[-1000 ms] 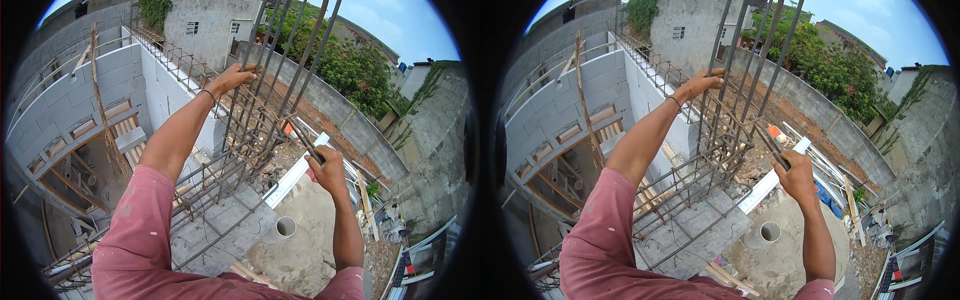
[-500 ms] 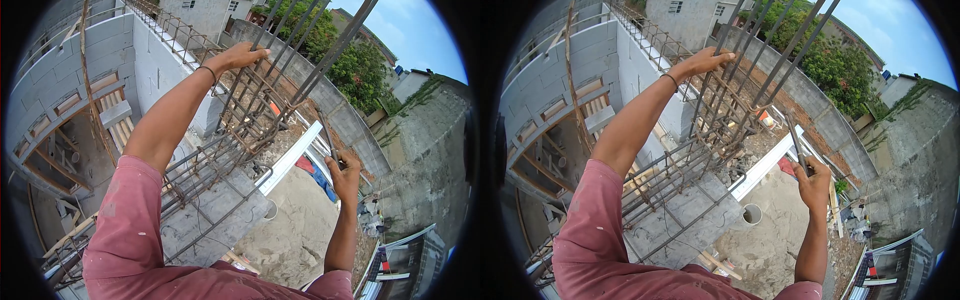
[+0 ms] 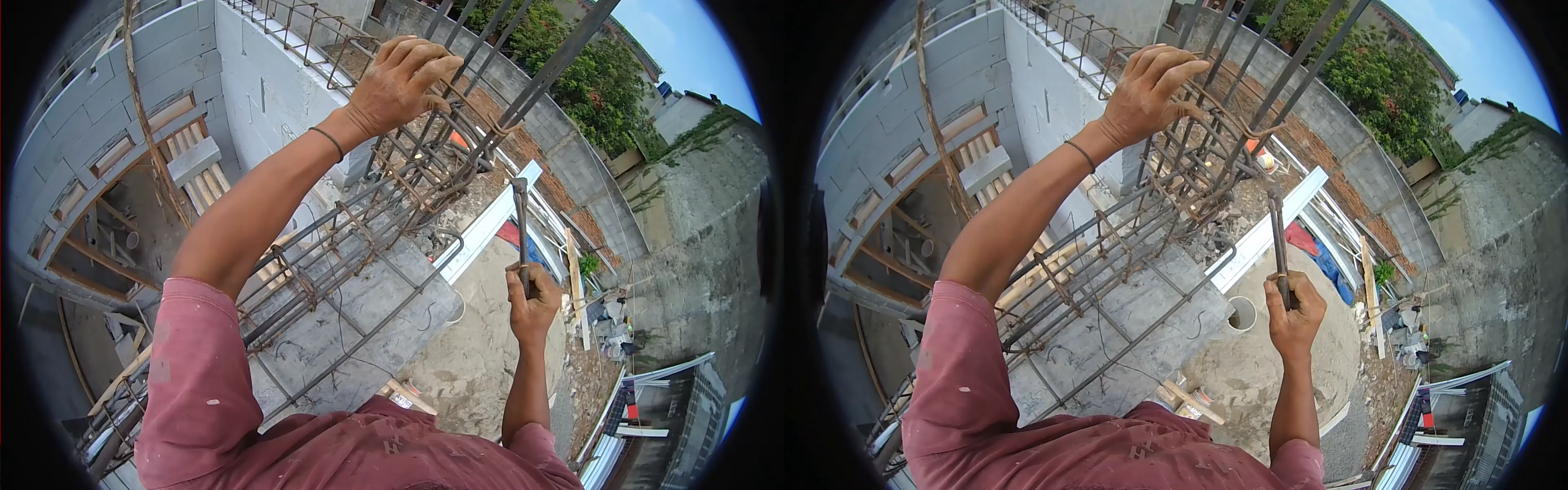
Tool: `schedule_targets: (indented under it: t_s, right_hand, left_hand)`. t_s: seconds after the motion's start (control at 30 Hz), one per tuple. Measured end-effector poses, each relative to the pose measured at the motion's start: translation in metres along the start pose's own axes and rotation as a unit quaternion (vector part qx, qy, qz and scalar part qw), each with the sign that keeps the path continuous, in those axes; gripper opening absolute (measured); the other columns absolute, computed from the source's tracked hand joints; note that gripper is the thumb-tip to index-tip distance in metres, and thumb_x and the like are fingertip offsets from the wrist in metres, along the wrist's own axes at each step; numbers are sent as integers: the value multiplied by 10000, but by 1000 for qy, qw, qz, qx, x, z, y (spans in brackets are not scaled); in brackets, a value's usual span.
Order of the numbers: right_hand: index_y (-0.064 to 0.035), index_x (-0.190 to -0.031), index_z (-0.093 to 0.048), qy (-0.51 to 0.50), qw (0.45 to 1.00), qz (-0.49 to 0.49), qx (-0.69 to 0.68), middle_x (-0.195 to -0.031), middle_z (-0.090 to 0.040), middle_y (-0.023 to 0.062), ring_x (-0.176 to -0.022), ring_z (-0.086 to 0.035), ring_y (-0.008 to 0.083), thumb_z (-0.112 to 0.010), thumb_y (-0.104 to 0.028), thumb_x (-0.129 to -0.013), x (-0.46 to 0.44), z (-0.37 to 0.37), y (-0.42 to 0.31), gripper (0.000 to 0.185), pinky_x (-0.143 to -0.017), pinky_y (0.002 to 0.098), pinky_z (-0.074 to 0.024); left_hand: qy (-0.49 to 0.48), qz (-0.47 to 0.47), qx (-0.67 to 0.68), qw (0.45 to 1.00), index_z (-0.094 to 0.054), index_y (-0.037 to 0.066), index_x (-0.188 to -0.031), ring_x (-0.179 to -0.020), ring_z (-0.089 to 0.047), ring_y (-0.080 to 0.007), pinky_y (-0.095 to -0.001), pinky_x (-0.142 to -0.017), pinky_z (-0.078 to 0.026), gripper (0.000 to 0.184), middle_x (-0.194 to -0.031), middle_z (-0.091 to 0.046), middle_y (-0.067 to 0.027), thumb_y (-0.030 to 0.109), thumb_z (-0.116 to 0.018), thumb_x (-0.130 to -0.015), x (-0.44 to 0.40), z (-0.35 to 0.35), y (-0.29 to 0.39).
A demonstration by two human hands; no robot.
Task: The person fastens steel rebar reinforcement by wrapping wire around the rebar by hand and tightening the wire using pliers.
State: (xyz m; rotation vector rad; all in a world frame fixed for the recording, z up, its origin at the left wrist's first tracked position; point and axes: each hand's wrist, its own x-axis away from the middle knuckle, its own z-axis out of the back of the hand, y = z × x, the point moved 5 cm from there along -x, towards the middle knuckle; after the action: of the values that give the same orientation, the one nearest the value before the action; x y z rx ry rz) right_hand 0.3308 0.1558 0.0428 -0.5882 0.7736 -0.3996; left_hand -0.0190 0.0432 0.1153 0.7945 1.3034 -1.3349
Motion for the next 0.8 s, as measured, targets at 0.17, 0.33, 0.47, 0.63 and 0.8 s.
schedule_targets:
  t_s: [0.17,0.33,0.47,0.63,0.8]
  right_hand:
    - [5,-867,-678,-38,999,0,-2,-863,-711,118,-647,-637,163,-784,-57,-844,36,-22,1,125,-598,292,-486]
    - [11,-848,-679,-28,994,71,81,-784,-662,147,-631,-627,263,-802,-71,-820,-4,-1,-25,150,-600,352,-483]
    - [11,-867,-693,-127,964,99,211,-799,-655,194,-728,-641,391,-789,-118,-809,-59,29,-48,171,-671,465,-480]
    - [11,-914,-717,-157,945,88,274,-825,-677,195,-767,-659,396,-769,-137,-824,-101,35,-68,181,-715,480,-505]
    - [48,-901,-719,-155,943,118,268,-806,-659,222,-722,-631,404,-781,-104,-801,-109,38,-80,193,-668,459,-479]
  left_hand:
    - [3,-71,134,988,-595,156,-1381,-986,-665,-232,-363,-904,-566,620,-1051,-694,-37,306,-777,-808,-28,-1,54]
    - [-70,-29,217,973,-687,217,-1266,-831,-702,-236,-372,-734,-590,448,-943,-729,-35,138,-766,-833,-31,-23,59]
    - [-61,-13,247,967,-749,207,-1157,-863,-709,-245,-366,-746,-597,401,-972,-735,-49,12,-753,-807,-34,-21,61]
    - [-57,8,250,966,-764,204,-1138,-896,-716,-253,-368,-746,-609,428,-1035,-728,-64,-49,-738,-793,-37,-16,63]
    - [-48,23,279,959,-776,162,-1099,-827,-711,-231,-352,-695,-611,430,-939,-677,-57,-108,-714,-769,-39,-13,64]
